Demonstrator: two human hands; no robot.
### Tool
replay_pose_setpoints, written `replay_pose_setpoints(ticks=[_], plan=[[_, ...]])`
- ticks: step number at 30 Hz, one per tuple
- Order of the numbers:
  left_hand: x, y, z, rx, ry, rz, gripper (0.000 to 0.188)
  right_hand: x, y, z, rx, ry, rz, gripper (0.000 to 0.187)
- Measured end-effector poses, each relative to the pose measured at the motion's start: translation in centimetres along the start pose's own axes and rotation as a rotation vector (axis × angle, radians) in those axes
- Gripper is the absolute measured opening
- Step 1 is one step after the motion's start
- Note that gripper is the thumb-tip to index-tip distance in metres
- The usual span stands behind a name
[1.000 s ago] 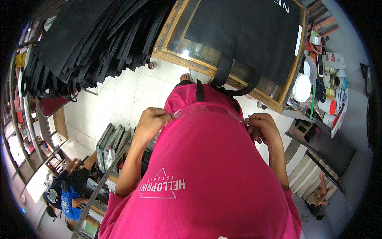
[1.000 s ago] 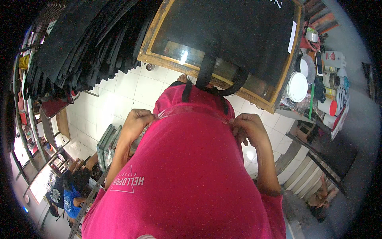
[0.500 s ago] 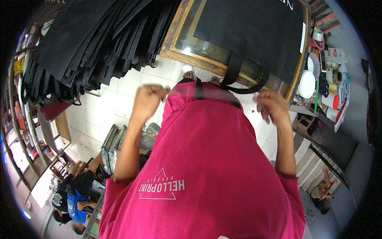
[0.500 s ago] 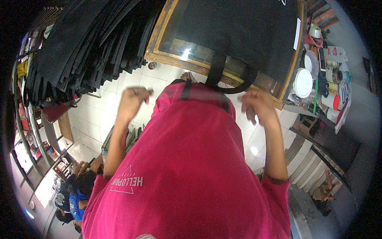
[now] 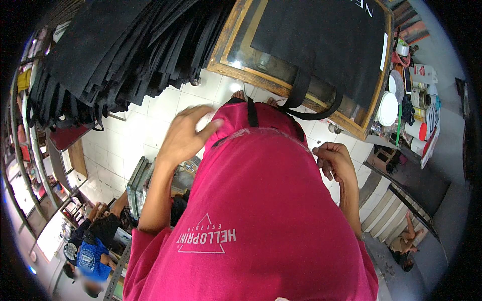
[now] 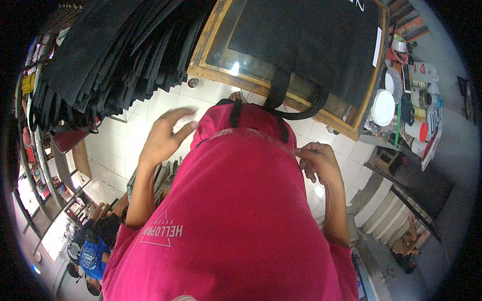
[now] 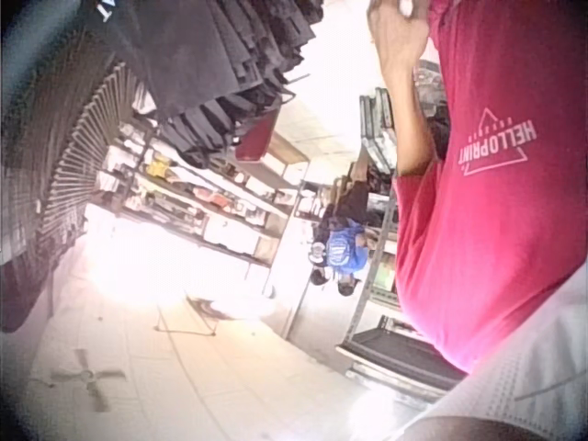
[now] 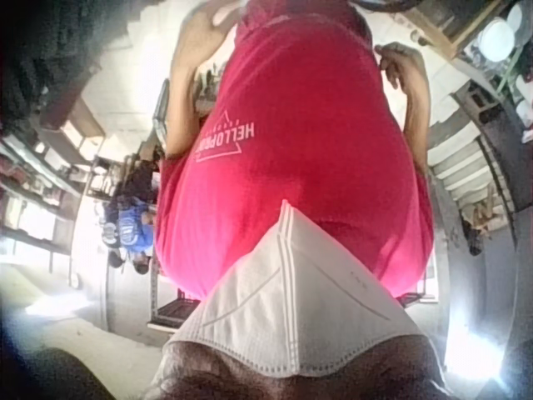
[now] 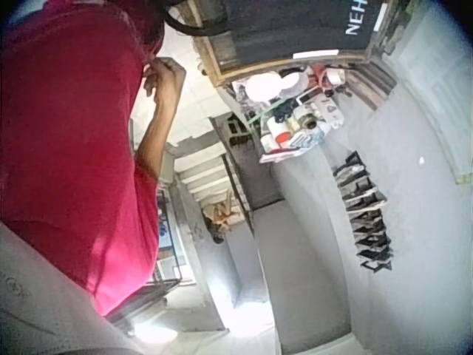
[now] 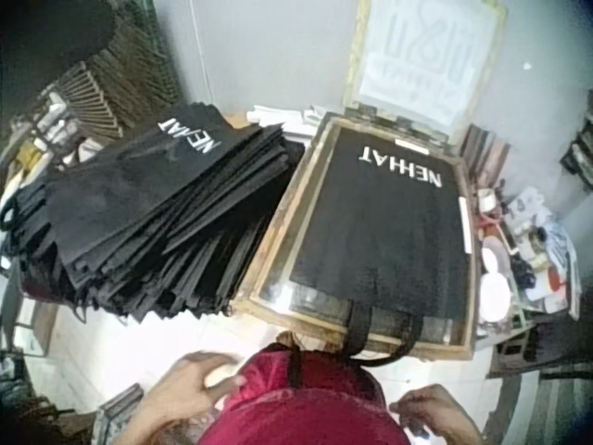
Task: The person aligns a transparent stencil over a black tote bag on a screen printing frame, applies yellow ink from a container using a small green spatula, and spreads the ink across the stencil.
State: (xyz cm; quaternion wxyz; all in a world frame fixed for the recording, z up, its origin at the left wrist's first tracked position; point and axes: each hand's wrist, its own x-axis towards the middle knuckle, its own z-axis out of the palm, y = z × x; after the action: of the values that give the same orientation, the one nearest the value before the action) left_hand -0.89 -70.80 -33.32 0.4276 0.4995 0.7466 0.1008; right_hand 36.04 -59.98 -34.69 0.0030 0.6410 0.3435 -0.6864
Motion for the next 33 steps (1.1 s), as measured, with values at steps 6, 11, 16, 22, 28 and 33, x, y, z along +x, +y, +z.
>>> replay_pose_setpoints(ticks=[6,11,16,22,28,33], plan=[[1.5,1.9,1.2,-0.418,-0.532,0.193,0.098,-0.1,0.8,-0.3,0.017,-0.009,-0.014,0.015],[1.9,-0.2,3.1,-0.346,-0.475,0.167,0.108,-0.2,1.1,-0.5,-0.02,-0.012,0.0,0.018],[2.7,-3.0,0.5,-0.669,-0.263,0.229,0.09,-0.2,0.0,-1.1,-0.134,0.004,-0.059,0.02],[1.9,-6.3,0.8,-0.583,-0.227,0.088,0.04,0.3,-2.5,-2.0,-0.262,-0.007,-0.13,0.017],[-2.7,-14.8,9.9,0.401,-0.028,-0.383,0.061,0.6,-2.4,-2.3,-0.218,-0.015,-0.105,0.017],[-1.9,-12.5,5.8,-0.481,0.092,-0.15,0.069,0.5,-2.4,-2.1,-0.244,0.022,-0.1,0.016]])
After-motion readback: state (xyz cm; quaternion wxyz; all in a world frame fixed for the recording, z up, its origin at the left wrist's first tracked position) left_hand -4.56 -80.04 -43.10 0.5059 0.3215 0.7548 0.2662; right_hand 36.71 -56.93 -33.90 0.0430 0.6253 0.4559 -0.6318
